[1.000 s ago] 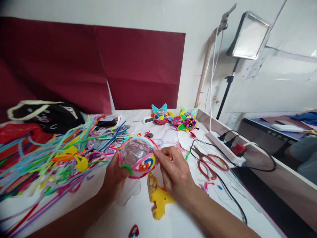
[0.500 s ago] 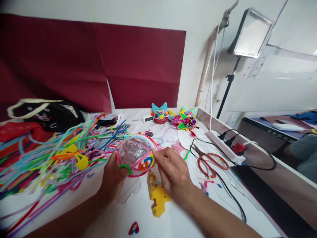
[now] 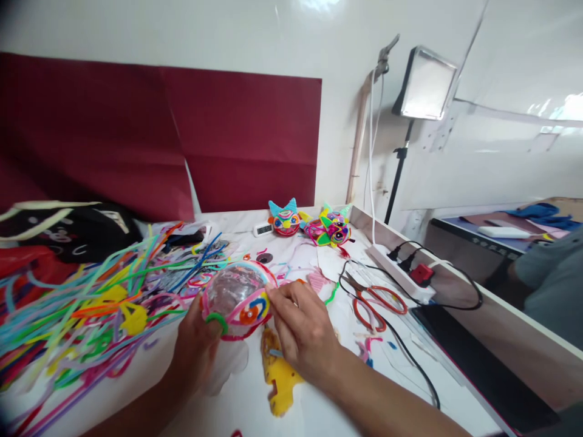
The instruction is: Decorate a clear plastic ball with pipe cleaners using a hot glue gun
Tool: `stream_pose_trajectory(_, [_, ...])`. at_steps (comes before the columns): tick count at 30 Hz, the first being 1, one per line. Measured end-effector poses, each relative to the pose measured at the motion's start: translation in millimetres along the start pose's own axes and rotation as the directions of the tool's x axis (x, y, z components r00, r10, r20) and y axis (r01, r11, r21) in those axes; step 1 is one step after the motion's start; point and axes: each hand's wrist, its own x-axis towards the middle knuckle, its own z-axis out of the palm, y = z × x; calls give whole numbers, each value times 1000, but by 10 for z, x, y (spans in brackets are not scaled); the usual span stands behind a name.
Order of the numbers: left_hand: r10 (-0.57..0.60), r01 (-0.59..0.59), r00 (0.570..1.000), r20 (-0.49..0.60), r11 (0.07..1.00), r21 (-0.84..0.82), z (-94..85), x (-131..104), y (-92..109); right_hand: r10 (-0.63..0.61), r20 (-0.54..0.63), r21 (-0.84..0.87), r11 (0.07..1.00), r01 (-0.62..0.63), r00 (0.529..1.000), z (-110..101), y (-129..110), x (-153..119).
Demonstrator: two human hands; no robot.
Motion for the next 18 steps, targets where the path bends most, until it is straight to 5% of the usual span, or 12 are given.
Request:
stream_pose_trajectory(9, [-40, 41, 997, -60, 999, 13, -25, 11, -37, 6, 12, -1, 1000, -6, 1000, 10, -19, 20])
stream_pose_trajectory(18, [43, -42, 999, -16, 997, 58, -71, 32, -76, 25, -21, 27, 999, -24, 999, 63, -2, -46])
